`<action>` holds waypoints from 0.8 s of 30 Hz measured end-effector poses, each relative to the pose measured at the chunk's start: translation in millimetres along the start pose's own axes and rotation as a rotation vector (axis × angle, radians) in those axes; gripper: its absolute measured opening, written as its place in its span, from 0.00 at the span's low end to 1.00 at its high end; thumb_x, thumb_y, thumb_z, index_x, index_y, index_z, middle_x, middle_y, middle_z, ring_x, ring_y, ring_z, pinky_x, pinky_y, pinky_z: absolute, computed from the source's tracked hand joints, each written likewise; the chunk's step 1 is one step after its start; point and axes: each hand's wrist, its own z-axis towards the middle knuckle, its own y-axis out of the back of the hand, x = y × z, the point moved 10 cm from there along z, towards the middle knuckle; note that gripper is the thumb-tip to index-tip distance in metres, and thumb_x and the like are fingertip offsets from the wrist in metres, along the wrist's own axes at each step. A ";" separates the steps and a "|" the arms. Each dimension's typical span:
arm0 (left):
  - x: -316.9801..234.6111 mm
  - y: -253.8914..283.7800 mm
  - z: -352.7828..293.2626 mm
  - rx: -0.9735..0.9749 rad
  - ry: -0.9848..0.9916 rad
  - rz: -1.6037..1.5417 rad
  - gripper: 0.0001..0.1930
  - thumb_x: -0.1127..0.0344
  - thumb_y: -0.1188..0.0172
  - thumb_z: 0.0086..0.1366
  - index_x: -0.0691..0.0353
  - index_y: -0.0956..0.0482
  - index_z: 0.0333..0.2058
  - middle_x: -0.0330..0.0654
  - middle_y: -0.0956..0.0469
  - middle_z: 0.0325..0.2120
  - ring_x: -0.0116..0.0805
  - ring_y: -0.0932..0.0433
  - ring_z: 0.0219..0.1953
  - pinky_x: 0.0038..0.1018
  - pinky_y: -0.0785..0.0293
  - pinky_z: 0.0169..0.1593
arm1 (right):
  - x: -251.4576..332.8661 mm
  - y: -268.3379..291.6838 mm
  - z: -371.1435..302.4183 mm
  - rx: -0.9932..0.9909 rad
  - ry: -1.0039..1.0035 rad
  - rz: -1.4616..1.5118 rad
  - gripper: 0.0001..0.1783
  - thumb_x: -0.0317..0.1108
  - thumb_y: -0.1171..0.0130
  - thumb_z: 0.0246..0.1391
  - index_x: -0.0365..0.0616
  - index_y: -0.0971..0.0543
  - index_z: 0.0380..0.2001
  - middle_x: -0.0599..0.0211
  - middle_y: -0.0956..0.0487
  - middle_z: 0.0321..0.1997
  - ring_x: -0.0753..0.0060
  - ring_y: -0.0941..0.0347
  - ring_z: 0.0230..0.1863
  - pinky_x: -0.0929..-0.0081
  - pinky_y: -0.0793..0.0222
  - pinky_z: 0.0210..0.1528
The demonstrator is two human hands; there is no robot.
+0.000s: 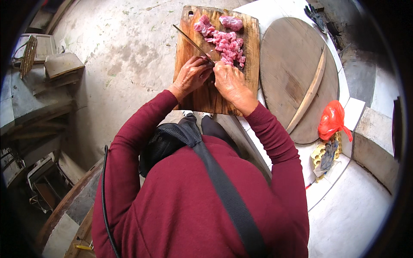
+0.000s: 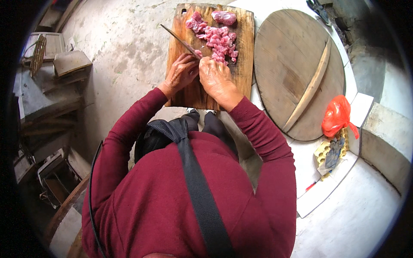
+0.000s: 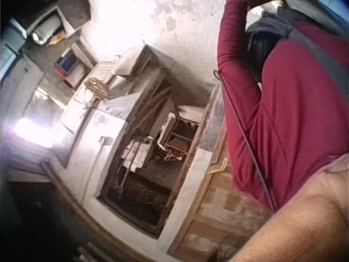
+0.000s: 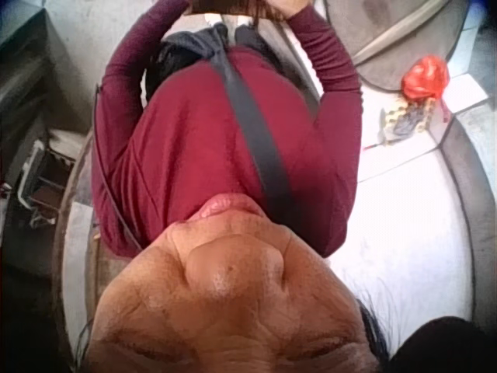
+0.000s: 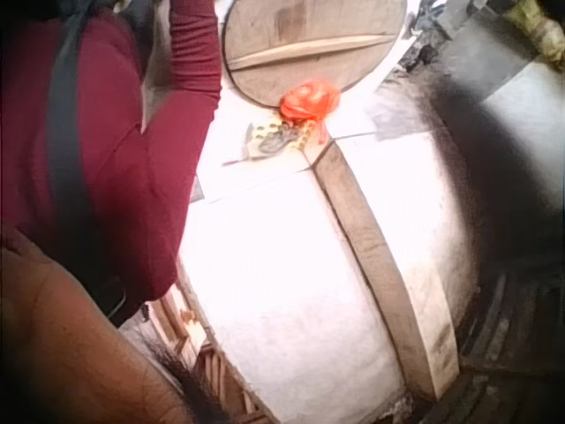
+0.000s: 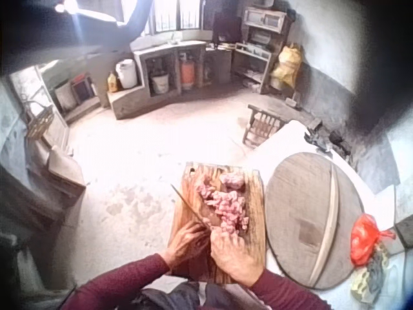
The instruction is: The person uses a large cleaver to slice pieces of raw red meat into smaller chunks on a wooden cutting board. The person holds the meat with their left hand and chops with their right hand, working through several pieces of meat.
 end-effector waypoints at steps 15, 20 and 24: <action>2.1 8.2 -6.7 -0.086 -0.055 -0.026 0.09 0.70 0.37 0.53 0.61 0.22 0.34 0.42 0.23 0.35 0.42 0.26 0.42 0.32 0.28 0.46 | -20.5 20.0 -62.1 0.140 -0.069 0.022 0.11 0.33 0.52 0.57 0.35 0.31 0.27 0.41 0.27 0.18 0.39 0.27 0.24 0.50 0.32 0.25; 7.0 3.3 -3.7 -0.042 -0.002 -0.006 0.10 0.71 0.37 0.50 0.62 0.22 0.34 0.44 0.23 0.35 0.43 0.26 0.42 0.32 0.28 0.46 | 10.7 19.6 -7.2 -0.260 0.256 0.109 0.07 0.31 0.51 0.55 0.38 0.29 0.33 0.46 0.26 0.25 0.44 0.27 0.30 0.52 0.32 0.32; 2.6 7.6 -6.6 -0.062 -0.007 0.004 0.10 0.71 0.38 0.51 0.62 0.21 0.34 0.45 0.24 0.35 0.43 0.26 0.41 0.33 0.29 0.45 | 10.1 11.0 -5.0 -0.173 0.159 0.039 0.07 0.31 0.52 0.54 0.38 0.29 0.32 0.47 0.26 0.24 0.44 0.27 0.30 0.53 0.30 0.33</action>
